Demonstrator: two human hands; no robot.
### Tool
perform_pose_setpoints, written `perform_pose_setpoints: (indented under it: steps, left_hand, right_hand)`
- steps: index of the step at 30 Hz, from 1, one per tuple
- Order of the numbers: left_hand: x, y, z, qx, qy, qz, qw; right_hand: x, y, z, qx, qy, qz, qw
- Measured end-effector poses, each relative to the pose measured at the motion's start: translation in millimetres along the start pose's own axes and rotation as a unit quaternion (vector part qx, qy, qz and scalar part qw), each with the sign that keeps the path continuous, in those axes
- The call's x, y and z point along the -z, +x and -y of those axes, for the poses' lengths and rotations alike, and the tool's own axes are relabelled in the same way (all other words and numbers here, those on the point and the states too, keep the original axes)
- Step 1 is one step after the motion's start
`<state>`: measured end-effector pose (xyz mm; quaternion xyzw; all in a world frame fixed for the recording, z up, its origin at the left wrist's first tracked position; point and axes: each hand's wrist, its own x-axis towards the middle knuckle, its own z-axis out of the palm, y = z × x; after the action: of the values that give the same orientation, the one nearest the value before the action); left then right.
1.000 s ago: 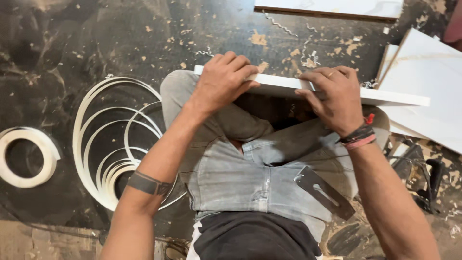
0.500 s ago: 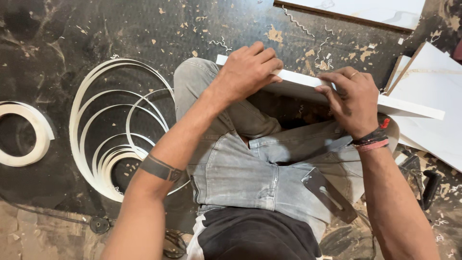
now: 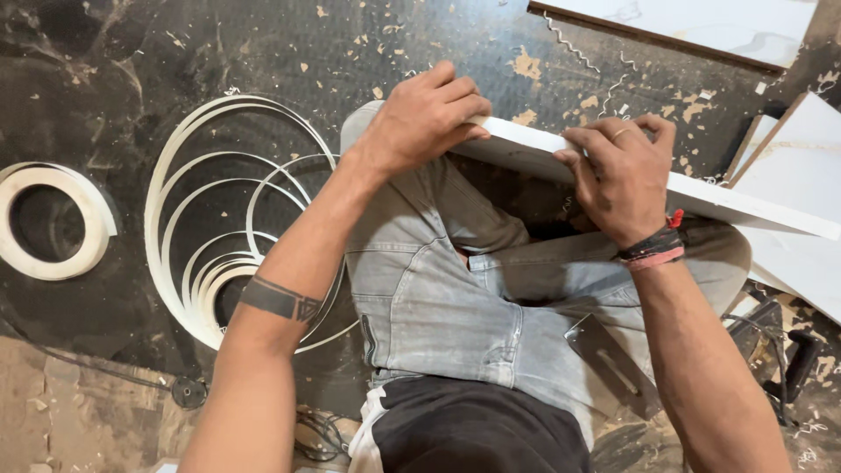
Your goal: The person sits on the floor with a white board across their lap and runs a handheld edge banding machine along the board's edge to bond white edge tape. They press and align the tape by hand, trim the excess with a small blade, and turn the board to treat other edges.
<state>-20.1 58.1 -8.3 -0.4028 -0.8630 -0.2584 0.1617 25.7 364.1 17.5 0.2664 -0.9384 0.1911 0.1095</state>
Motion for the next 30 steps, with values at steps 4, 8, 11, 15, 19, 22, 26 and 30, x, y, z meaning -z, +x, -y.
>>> perform_pose_setpoints:
  steps: [4,8,11,15,19,22,26,30]
  left_hand:
    - [4,2,4,0.018,-0.047,0.014,0.999]
    - [14,-1,6,0.029,-0.057,0.015,0.998]
    - [22,-8,5,0.062,-0.062,0.01,0.996]
    - [28,-10,0,0.064,-0.062,0.027,0.996]
    - [31,-3,-5,0.053,-0.061,0.051,0.995]
    - [34,0,-6,0.071,-0.071,0.078,0.992]
    - [33,-2,-2,0.087,-0.108,0.084,0.987]
    - [25,-8,7,0.138,-0.158,0.099,0.973]
  right_hand:
    - [3,-1,-7,-0.003,0.021,0.019,1.0]
    - [25,-24,-38,-0.015,0.014,0.057,0.998]
    - [45,-59,-67,-0.078,0.009,0.05,0.996]
    - [44,-84,-84,-0.066,-0.033,0.033,0.997]
    - [42,-82,-90,-0.067,-0.024,0.042,0.997]
    - [53,-89,-100,-0.044,-0.014,0.039,0.998]
    - [76,-116,-122,-0.128,-0.029,0.061,0.989]
    - [91,-124,-144,-0.22,0.075,0.075,0.97]
